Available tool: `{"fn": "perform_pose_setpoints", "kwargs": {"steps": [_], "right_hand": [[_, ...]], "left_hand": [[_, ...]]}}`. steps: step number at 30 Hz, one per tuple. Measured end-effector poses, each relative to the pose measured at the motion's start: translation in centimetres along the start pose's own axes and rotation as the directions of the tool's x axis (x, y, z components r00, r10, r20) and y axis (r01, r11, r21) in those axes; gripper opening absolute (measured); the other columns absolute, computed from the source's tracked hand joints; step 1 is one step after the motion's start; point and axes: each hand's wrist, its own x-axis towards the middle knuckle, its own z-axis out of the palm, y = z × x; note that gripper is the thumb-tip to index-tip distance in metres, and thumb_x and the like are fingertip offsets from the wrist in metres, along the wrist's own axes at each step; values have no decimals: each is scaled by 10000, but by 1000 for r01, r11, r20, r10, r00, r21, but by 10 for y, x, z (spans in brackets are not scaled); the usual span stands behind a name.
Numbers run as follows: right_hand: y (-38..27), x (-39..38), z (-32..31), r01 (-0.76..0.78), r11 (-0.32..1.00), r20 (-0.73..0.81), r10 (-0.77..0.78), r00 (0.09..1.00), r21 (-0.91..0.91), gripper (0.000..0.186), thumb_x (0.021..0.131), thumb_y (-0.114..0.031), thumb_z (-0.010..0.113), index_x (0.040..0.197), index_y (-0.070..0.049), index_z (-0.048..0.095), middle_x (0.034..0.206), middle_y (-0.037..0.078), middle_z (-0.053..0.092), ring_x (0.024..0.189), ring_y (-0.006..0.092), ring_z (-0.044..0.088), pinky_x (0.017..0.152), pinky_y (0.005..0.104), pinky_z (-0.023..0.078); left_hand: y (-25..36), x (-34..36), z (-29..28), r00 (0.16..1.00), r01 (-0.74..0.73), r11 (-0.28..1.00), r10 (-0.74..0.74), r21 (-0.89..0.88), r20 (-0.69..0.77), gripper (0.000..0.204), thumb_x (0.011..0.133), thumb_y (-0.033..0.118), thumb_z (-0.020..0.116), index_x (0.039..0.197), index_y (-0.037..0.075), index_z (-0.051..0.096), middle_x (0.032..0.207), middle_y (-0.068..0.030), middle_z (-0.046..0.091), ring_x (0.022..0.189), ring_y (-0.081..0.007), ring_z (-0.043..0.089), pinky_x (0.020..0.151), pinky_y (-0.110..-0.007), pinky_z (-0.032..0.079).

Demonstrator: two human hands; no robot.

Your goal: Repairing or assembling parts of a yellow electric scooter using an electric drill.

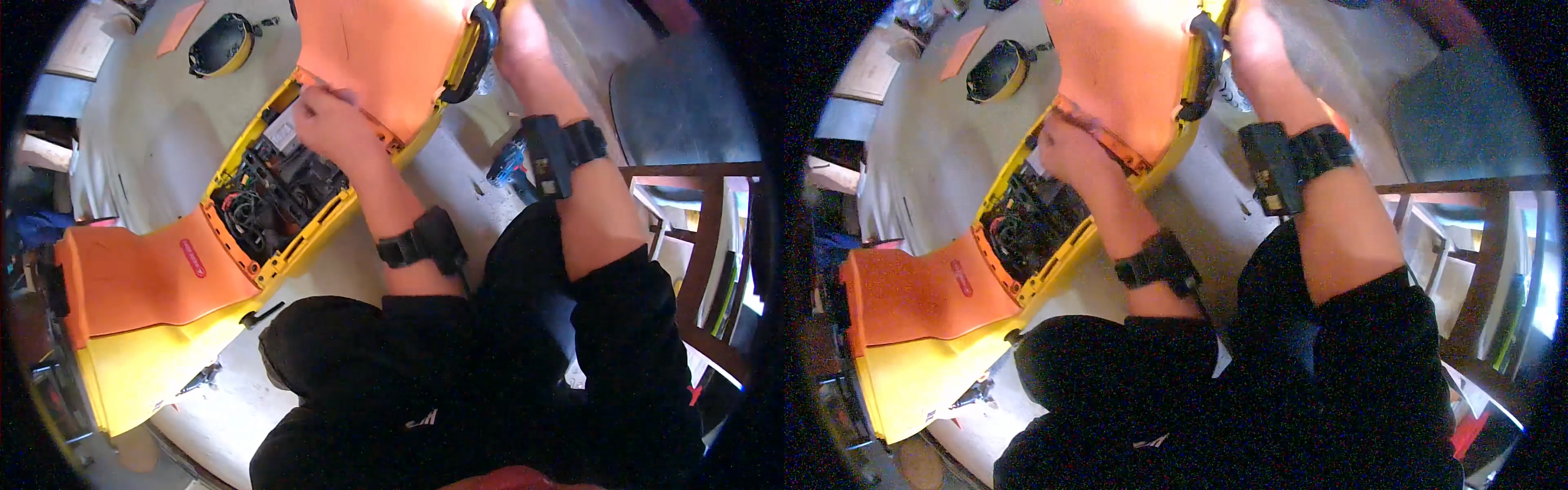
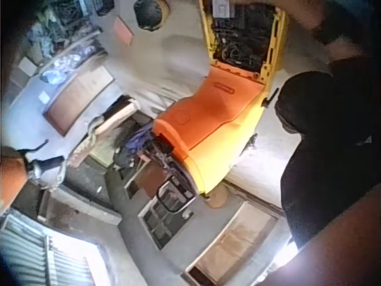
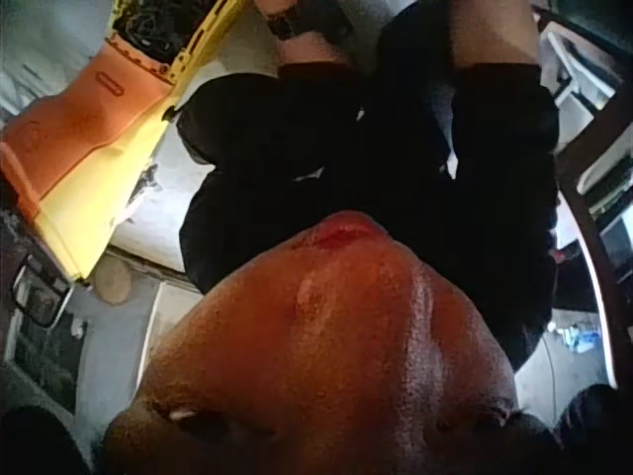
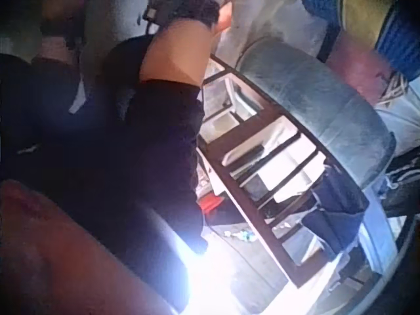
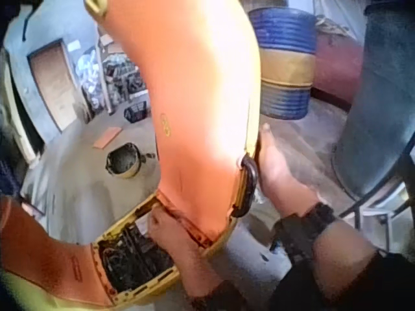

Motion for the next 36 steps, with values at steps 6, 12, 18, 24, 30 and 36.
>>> {"fn": "perform_pose_setpoints", "kwargs": {"steps": [6, 12, 18, 24, 30, 36], "right_hand": [[23, 7, 2, -173, 966, -12, 178, 984, 191, 478, 1040, -502, 370, 1062, -93, 617, 750, 40, 590, 587, 178, 532, 530, 298, 446], [14, 6, 11, -189, 945, -55, 211, 976, 266, 460, 1039, -474, 377, 1057, -85, 622, 744, 52, 599, 573, 189, 536, 508, 315, 445], [9, 0, 15, -277, 957, -210, 288, 934, 79, 488, 1036, -460, 397, 1014, -42, 648, 776, 69, 625, 631, 199, 589, 557, 338, 483], [9, -4, 22, -215, 966, -324, 252, 912, 146, 528, 1035, -476, 404, 1032, -13, 660, 765, 73, 638, 657, 195, 590, 603, 340, 482], [15, 0, 4, -235, 957, -149, 261, 954, 170, 491, 1044, -455, 401, 1077, -32, 649, 757, 85, 648, 654, 196, 593, 590, 340, 485], [19, 0, 21, -336, 932, -161, 356, 921, 136, 512, 917, -403, 658, 1233, -9, 574, 1092, 116, 654, 1002, 227, 624, 924, 374, 481]], "left_hand": [[-64, 38, 10, 968, -186, 914, 232, 362, -90, 301, 906, 168, 509, 931, -124, 577, 974, -294, 626, 899, -436, 592, 838, -501, 451], [-74, 39, 18, 934, -352, 764, 249, 541, 257, 368, 909, 187, 515, 1069, -143, 551, 1138, -356, 567, 1078, -484, 537, 942, -532, 407], [-70, 40, 16, 949, -287, 651, 94, 702, 301, 662, 1004, 376, 389, 1406, -146, 322, 1467, -373, 299, 1385, -479, 274, 1167, -496, 226], [-68, 35, 23, 980, -178, 678, 53, 713, 193, 725, 1003, 449, 372, 1377, -172, 345, 1448, -378, 332, 1382, -462, 304, 1163, -510, 229], [-70, 31, 28, 976, -214, 645, 118, 733, 182, 676, 997, 432, 399, 1313, -165, 428, 1379, -369, 415, 1312, -474, 380, 1125, -522, 280], [-58, 45, 9, 933, -354, 779, 260, 518, 247, 533, 960, 327, 468, 1267, -107, 507, 1346, -330, 469, 1253, -463, 442, 1096, -509, 323]]}}
